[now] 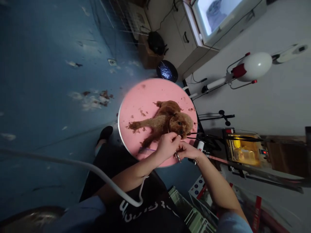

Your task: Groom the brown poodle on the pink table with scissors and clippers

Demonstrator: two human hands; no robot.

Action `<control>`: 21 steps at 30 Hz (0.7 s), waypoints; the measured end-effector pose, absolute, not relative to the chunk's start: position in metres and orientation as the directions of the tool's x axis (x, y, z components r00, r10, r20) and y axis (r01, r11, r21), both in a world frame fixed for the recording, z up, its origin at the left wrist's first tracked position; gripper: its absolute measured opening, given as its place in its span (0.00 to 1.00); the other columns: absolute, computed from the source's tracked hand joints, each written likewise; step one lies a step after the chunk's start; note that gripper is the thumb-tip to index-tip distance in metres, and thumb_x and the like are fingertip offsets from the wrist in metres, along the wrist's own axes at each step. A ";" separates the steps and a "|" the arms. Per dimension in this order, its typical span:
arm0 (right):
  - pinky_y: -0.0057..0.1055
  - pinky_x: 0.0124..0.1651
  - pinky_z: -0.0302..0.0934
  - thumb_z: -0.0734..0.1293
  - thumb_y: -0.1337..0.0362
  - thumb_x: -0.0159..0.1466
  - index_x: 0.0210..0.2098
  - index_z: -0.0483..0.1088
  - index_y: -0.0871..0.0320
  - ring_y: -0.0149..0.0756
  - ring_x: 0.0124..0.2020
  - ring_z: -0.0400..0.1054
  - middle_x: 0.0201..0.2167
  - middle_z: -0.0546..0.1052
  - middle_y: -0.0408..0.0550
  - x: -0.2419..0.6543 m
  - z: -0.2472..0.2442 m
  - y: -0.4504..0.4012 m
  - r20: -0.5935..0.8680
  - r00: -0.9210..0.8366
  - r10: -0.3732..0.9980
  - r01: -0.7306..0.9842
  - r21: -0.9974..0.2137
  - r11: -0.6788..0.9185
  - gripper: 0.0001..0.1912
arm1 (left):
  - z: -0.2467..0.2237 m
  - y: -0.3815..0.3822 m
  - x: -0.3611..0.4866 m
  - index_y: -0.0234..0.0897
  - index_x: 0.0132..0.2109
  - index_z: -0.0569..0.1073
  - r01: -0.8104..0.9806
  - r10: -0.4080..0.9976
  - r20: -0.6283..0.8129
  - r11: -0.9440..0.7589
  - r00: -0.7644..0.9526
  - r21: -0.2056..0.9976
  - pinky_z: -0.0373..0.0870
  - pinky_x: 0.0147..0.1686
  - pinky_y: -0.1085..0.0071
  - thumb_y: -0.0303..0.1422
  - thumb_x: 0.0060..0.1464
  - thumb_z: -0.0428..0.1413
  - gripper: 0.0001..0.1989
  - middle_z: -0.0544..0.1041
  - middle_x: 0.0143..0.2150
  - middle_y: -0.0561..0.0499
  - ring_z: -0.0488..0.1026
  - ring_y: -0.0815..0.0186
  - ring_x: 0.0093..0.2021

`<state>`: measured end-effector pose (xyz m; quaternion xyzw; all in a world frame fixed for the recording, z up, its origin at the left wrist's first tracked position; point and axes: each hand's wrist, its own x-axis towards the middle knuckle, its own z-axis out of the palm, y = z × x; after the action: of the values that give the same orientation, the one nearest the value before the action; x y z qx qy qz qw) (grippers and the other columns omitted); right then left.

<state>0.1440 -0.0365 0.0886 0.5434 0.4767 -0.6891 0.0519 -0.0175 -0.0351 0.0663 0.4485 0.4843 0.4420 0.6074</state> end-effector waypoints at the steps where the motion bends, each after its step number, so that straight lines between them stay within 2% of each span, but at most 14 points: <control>1: 0.26 0.30 0.63 0.75 0.56 0.49 0.33 0.73 0.63 0.29 0.24 0.66 0.25 0.75 0.45 0.143 0.089 -0.039 -0.807 -0.409 0.426 0.601 -0.590 -0.540 0.19 | 0.066 -0.036 -0.018 0.36 0.19 0.62 -0.086 0.974 -0.183 0.196 0.137 0.977 0.47 0.23 0.70 0.31 0.54 0.49 0.16 0.68 0.19 0.54 0.58 0.72 0.21; 4: 0.28 0.33 0.64 0.75 0.55 0.49 0.31 0.73 0.63 0.30 0.26 0.67 0.25 0.75 0.46 0.141 0.088 -0.047 -0.806 -0.437 0.400 0.594 -0.592 -0.545 0.18 | 0.065 -0.036 -0.020 0.36 0.20 0.66 -0.041 0.979 -0.149 0.156 0.140 0.987 0.48 0.24 0.70 0.31 0.55 0.50 0.16 0.71 0.20 0.52 0.59 0.71 0.21; 9: 0.30 0.35 0.65 0.75 0.54 0.50 0.34 0.73 0.63 0.32 0.28 0.68 0.27 0.76 0.45 0.140 0.089 -0.051 -0.769 -0.403 0.497 0.559 -0.636 -0.531 0.20 | 0.063 -0.036 -0.020 0.36 0.22 0.71 0.010 0.979 -0.127 0.127 0.157 0.992 0.49 0.25 0.70 0.31 0.55 0.50 0.15 0.74 0.22 0.50 0.61 0.70 0.22; 13: 0.29 0.34 0.65 0.75 0.57 0.50 0.33 0.72 0.63 0.31 0.28 0.68 0.27 0.75 0.46 0.134 0.091 -0.055 -0.780 -0.401 0.481 0.572 -0.623 -0.534 0.17 | 0.063 -0.035 -0.021 0.36 0.22 0.71 0.049 0.977 -0.129 0.122 0.168 0.991 0.48 0.24 0.69 0.31 0.56 0.50 0.15 0.74 0.22 0.50 0.60 0.70 0.21; 16: 0.30 0.36 0.65 0.75 0.59 0.50 0.35 0.71 0.63 0.32 0.29 0.69 0.29 0.76 0.46 0.131 0.093 -0.057 -0.758 -0.373 0.535 0.559 -0.644 -0.522 0.17 | 0.063 -0.034 -0.022 0.36 0.22 0.71 0.048 0.975 -0.133 0.127 0.177 0.991 0.48 0.24 0.68 0.30 0.55 0.50 0.15 0.74 0.22 0.50 0.60 0.69 0.21; 21: 0.32 0.36 0.66 0.74 0.58 0.51 0.32 0.72 0.62 0.34 0.29 0.69 0.28 0.76 0.45 0.127 0.089 -0.055 -0.750 -0.348 0.562 0.597 -0.640 -0.484 0.15 | 0.061 -0.033 -0.023 0.37 0.22 0.71 0.062 0.971 -0.150 0.141 0.187 0.988 0.48 0.24 0.68 0.31 0.56 0.50 0.15 0.74 0.22 0.49 0.62 0.69 0.22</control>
<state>0.1270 -0.0554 0.0892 0.5709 0.5077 -0.6451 0.0135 -0.0225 -0.0335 0.0612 0.5196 0.4971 0.3994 0.5687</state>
